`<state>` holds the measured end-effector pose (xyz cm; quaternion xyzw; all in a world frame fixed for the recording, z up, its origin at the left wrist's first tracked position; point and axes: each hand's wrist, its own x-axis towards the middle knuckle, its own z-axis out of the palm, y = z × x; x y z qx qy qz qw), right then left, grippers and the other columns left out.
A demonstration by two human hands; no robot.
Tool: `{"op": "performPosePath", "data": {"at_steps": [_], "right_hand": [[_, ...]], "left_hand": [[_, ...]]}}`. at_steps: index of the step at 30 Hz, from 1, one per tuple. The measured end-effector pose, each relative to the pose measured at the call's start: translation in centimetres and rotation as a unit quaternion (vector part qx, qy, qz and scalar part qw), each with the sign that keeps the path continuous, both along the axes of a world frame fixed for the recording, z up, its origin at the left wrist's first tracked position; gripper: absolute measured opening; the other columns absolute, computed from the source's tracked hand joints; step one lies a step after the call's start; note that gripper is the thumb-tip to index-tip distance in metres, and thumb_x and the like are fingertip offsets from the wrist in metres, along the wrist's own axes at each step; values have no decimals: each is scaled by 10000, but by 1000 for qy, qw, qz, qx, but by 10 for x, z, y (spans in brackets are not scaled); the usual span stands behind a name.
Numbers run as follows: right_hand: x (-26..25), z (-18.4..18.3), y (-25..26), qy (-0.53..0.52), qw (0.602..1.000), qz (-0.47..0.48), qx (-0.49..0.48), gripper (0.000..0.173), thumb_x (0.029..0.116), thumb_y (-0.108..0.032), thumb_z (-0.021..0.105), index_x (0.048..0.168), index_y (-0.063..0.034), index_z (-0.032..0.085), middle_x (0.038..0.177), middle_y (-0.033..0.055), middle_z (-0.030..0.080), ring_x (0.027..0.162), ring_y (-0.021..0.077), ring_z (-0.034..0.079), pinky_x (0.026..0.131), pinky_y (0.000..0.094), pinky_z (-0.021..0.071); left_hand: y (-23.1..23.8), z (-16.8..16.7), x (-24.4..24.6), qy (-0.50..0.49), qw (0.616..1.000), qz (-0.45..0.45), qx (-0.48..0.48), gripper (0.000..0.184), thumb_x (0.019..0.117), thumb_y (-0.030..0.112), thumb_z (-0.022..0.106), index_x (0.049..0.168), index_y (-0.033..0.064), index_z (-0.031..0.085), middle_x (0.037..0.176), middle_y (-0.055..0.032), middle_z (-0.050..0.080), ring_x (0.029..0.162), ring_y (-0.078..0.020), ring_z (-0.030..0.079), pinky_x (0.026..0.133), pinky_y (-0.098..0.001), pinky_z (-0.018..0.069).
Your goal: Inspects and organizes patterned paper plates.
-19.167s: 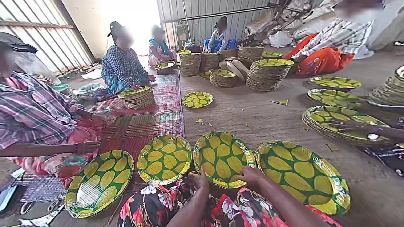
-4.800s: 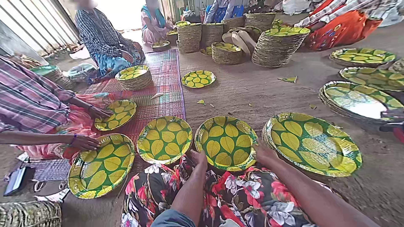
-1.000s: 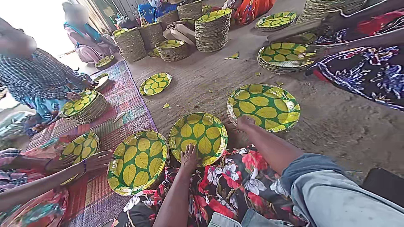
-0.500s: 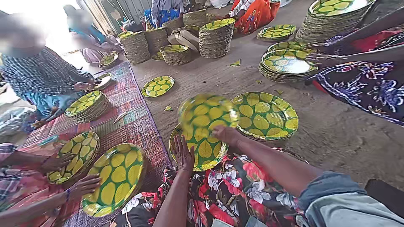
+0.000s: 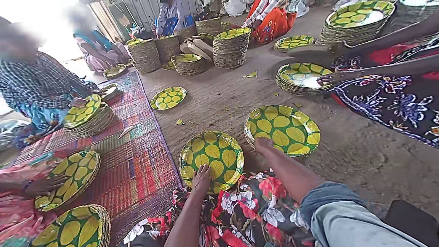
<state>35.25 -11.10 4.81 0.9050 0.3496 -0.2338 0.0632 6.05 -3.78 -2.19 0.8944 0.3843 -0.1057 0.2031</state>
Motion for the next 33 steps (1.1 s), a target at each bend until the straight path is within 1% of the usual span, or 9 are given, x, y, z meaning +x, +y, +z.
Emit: {"op": "performPosePath", "data": {"at_steps": [4,6,8,11,14,18,20,25,33], "right_hand": [[2,-3,3,-14,999,-19,44,407,1026,-102,567,1394,72,554,1465,318,519,1415,468,458,1152,675,308],[8,-4,-1,-46,991,-18,125,382,1057,-155,544,1373,57,584,1432,331,539,1397,485,466,1162,681,281],[10,-3,1,-115,960,27,252,309,1058,-150,561,1263,60,657,1344,332,584,1311,495,526,1087,675,364],[-16,9,4,-115,911,177,355,217,1018,-36,576,1152,66,714,1246,299,652,1153,485,636,955,643,487],[-61,11,-2,28,899,375,224,280,1067,-95,493,1230,58,663,1290,295,629,1163,493,631,947,663,486],[-97,-3,-2,34,875,482,-33,261,1024,-35,547,1254,27,654,1300,267,635,1240,467,593,996,669,439],[-87,-2,2,18,897,439,-54,281,1000,3,572,1268,26,654,1321,271,630,1271,475,570,1060,685,388],[-23,-3,9,-14,979,151,135,349,1030,-134,576,1337,25,630,1398,278,582,1351,474,503,1095,695,352],[-7,-9,11,-21,999,21,-12,331,1009,-77,597,1277,115,624,1386,321,580,1334,488,530,1056,684,399]], "left_hand": [[0,0,-1,-22,1000,-1,-11,494,1071,103,467,1560,182,464,1682,-85,320,1579,-290,233,1259,-531,211],[-1,2,-1,-39,999,15,-2,582,1064,129,502,1620,139,331,1700,-125,259,1587,-298,204,1264,-534,198],[-3,0,-3,-103,992,50,61,704,1048,217,551,1645,69,208,1710,-211,158,1596,-343,144,1265,-581,140],[2,-7,-3,-271,922,95,259,674,1015,307,551,1549,-65,379,1620,-328,305,1523,-486,285,1213,-674,186],[8,-3,-3,-318,875,97,352,624,1035,329,420,1492,-93,455,1566,-337,397,1471,-516,369,1209,-668,205],[3,8,-11,-91,989,51,109,543,1102,306,391,1578,44,391,1669,-224,284,1573,-366,225,1268,-565,159],[2,3,-9,3,1000,19,23,600,1110,329,384,1637,78,248,1720,-180,146,1606,-324,93,1280,-559,73],[1,5,-4,4,1000,23,11,606,1102,351,418,1636,103,271,1722,-158,157,1606,-313,102,1279,-557,77],[3,7,-3,8,1000,9,7,595,1104,347,436,1637,134,280,1730,-120,152,1609,-286,98,1283,-528,80]]}}
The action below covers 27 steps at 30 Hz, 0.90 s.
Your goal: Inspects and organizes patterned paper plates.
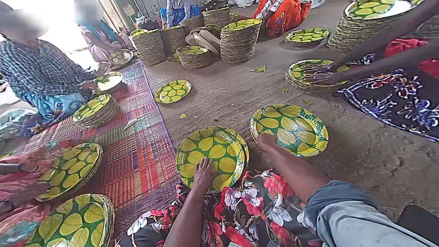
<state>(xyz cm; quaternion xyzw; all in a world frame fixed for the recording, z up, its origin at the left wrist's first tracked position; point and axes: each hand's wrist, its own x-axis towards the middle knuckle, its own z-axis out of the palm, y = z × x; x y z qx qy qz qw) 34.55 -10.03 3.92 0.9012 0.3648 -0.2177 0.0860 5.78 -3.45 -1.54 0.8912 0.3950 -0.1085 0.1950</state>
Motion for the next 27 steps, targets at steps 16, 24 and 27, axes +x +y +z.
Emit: {"op": "performPosePath", "data": {"at_steps": [16,24,27], "right_hand": [[-97,6,-10,132,876,455,87,315,1088,-138,461,1262,39,655,1402,249,603,1282,468,587,999,690,451],[-49,3,-2,92,984,113,105,560,1074,-272,536,1509,64,429,1553,308,420,1462,458,399,1158,629,353],[-38,-13,2,110,990,45,74,870,1020,-299,644,1629,31,117,1559,344,391,1446,487,414,1152,628,360]], "left_hand": [[37,18,-37,-346,827,427,116,543,1120,250,271,1572,-46,331,1648,-284,281,1552,-416,251,1238,-602,185],[36,6,-41,-365,790,447,-206,585,1085,219,515,1549,-65,301,1504,-345,435,1405,-429,450,1143,-564,377],[36,-5,-30,-320,804,460,-199,753,1037,181,603,1614,-14,162,1547,-322,410,1438,-422,437,1166,-557,378]]}}
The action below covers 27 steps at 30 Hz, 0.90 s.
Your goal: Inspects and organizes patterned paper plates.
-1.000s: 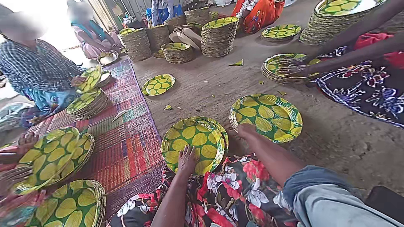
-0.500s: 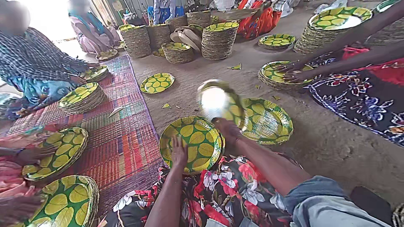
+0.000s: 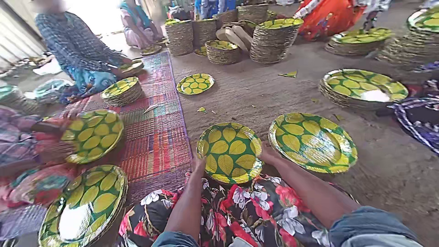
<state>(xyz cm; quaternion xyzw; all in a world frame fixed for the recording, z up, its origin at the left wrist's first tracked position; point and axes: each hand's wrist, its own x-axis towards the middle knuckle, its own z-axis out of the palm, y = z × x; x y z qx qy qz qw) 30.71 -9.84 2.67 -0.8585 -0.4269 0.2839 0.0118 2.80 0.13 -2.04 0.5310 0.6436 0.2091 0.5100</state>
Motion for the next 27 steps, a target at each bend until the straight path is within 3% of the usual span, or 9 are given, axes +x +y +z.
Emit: {"op": "performPosePath", "data": {"at_steps": [4,11,13,16,19,21,24,25,27], "right_hand": [[-2,-9,9,7,1000,-9,-29,960,1007,-200,663,1643,-14,-32,1525,350,431,1417,484,456,1144,601,381],[-11,22,20,-31,994,18,99,719,1053,-145,570,1624,38,173,1528,367,426,1408,524,448,1150,634,354],[-32,45,32,-13,987,32,159,718,1066,-151,551,1627,44,148,1559,361,391,1444,513,410,1182,619,317],[-80,73,62,22,962,43,270,715,1058,-160,568,1617,60,180,1548,369,401,1440,502,420,1190,596,318],[-143,80,99,96,929,47,353,740,1026,-134,622,1623,22,214,1491,357,470,1372,486,497,1142,593,391],[-191,72,117,117,936,66,325,734,1035,-160,615,1627,5,213,1486,330,493,1344,460,537,1120,570,428],[-249,36,136,85,971,174,139,718,1075,-231,523,1631,30,149,1578,295,405,1415,417,489,1150,547,407],[-262,17,137,79,972,209,68,678,1069,-241,527,1606,45,228,1568,286,424,1420,413,483,1145,568,401],[-278,-16,133,65,967,247,-4,536,1034,-185,570,1500,50,444,1550,271,449,1431,421,459,1130,621,388]], "left_hand": [[-1,1,-1,-21,998,41,-34,723,1034,132,600,1601,-32,182,1563,-310,394,1458,-398,418,1182,-527,364],[18,60,-17,18,999,-6,40,605,1082,164,482,1592,-45,234,1535,-293,452,1434,-375,469,1182,-507,378],[31,95,-40,23,996,5,86,582,1087,166,479,1585,-41,261,1541,-289,445,1435,-375,466,1184,-500,373],[50,136,-88,-5,978,72,197,487,1082,161,498,1525,-13,400,1383,-321,568,1288,-449,568,1068,-600,451],[68,159,-157,62,957,107,261,474,1084,157,494,1518,-13,410,1354,-325,589,1275,-470,575,1064,-622,448],[69,153,-200,185,940,142,250,507,1071,159,518,1533,-12,397,1382,-322,576,1310,-474,554,1084,-631,429],[62,117,-246,328,924,142,134,788,1029,265,609,1625,-10,174,1583,-318,358,1470,-489,355,1145,-667,327],[58,104,-255,342,929,113,89,811,1028,307,609,1619,-34,171,1612,-323,304,1504,-485,299,1168,-670,289],[59,90,-262,341,939,24,44,705,1044,336,586,1570,-53,321,1616,-318,306,1529,-460,266,1204,-649,250]]}}
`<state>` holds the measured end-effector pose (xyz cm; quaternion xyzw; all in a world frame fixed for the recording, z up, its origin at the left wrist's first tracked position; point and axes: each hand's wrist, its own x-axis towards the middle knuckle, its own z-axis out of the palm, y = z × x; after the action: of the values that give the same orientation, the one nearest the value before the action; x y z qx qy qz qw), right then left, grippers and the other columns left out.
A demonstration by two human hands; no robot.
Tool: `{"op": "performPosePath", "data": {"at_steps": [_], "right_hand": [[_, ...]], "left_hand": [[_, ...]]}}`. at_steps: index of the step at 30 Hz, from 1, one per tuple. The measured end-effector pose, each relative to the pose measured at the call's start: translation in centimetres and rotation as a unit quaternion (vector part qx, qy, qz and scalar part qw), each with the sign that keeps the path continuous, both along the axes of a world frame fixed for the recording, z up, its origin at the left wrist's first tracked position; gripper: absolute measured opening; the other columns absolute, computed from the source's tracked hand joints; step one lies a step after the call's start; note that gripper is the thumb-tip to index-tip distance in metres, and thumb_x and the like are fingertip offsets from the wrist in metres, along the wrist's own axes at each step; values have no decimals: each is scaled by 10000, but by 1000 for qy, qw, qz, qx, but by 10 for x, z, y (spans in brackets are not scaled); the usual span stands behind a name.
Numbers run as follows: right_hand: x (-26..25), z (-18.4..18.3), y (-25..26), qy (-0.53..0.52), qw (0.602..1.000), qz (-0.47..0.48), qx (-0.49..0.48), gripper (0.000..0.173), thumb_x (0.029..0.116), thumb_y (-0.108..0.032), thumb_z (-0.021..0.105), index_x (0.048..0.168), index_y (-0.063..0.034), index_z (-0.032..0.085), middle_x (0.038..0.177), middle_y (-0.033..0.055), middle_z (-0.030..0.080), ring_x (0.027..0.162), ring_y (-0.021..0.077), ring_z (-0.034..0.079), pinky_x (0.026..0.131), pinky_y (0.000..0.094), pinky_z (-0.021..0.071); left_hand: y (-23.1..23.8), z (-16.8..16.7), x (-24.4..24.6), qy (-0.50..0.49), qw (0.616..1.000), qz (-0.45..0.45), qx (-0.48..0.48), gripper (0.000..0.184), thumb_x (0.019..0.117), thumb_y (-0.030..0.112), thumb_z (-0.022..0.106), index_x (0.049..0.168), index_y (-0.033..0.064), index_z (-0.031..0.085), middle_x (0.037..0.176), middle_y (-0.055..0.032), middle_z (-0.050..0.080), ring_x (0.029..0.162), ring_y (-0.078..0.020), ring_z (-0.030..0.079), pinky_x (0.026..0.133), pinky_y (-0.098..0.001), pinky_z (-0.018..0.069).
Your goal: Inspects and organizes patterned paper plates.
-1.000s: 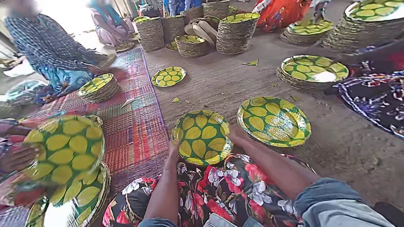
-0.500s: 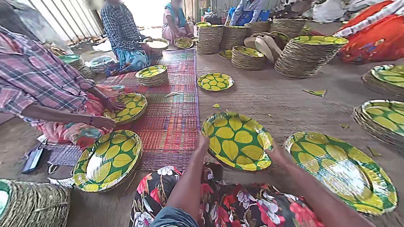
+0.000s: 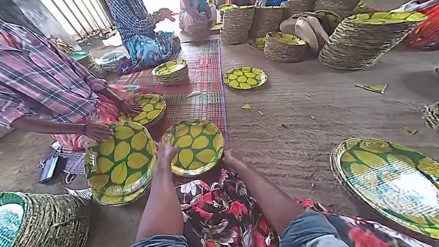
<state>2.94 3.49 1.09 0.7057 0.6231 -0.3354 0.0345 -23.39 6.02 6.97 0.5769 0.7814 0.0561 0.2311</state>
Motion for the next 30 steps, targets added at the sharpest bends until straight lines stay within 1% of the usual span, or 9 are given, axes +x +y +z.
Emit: {"op": "performPosePath", "data": {"at_steps": [4,10,13,15,18,20,23,27,30], "right_hand": [[23,7,-20,-21,999,34,-13,533,1053,-222,568,1544,-54,446,1596,241,409,1461,421,421,1145,661,335],[169,64,-71,-159,987,9,18,477,1051,-281,576,1476,-66,557,1478,280,537,1360,500,511,1072,711,386],[254,78,-104,-221,972,-74,4,452,1053,-273,581,1405,12,586,1394,333,577,1308,530,544,1021,732,414],[304,68,-125,-243,960,-139,-6,471,1051,-315,590,1294,87,622,1344,367,587,1297,532,551,1009,731,416],[340,43,-151,-211,951,-224,-19,578,1053,-369,582,1287,159,590,1385,412,533,1351,551,494,1070,733,364],[352,25,-154,-177,955,-230,-65,665,1063,-458,540,1269,171,595,1384,404,545,1361,531,501,1092,692,373],[358,10,-145,-154,963,-192,-108,659,1057,-476,547,1263,147,608,1374,362,576,1350,480,534,1091,655,401],[336,13,-142,-188,953,-226,-68,394,987,-188,657,1233,117,627,1358,325,600,1309,473,566,1033,654,451],[329,14,-139,-204,948,-239,-53,359,964,-115,663,1248,103,629,1357,297,611,1299,449,583,1023,610,478]], "left_hand": [[8,4,18,0,996,-82,42,596,1064,330,555,1524,-28,431,1603,-305,344,1522,-458,284,1195,-659,258],[1,31,96,-37,967,-244,67,554,1060,306,572,1510,-1,469,1581,-263,409,1469,-437,395,1165,-628,346],[-17,55,145,-47,940,-335,35,522,1063,278,569,1503,9,483,1558,-230,455,1455,-395,430,1159,-603,366],[-32,70,176,-33,921,-387,25,524,1075,296,537,1517,23,469,1556,-224,464,1470,-381,416,1180,-587,343],[-61,85,221,-23,900,-434,19,545,1085,322,510,1553,54,433,1574,-202,457,1478,-364,414,1208,-557,320],[-81,85,249,-29,886,-463,10,536,1085,309,512,1554,61,433,1552,-198,487,1440,-360,469,1187,-550,359],[-105,59,278,-45,867,-496,-39,524,1095,308,492,1562,80,428,1529,-199,513,1420,-356,498,1173,-554,386],[-114,-12,281,-57,867,-483,-105,480,1093,275,494,1524,65,472,1503,-211,535,1414,-354,505,1183,-546,376],[-107,-52,271,-34,885,-443,-142,469,1092,274,478,1518,79,485,1466,-218,565,1387,-373,528,1166,-564,389]]}}
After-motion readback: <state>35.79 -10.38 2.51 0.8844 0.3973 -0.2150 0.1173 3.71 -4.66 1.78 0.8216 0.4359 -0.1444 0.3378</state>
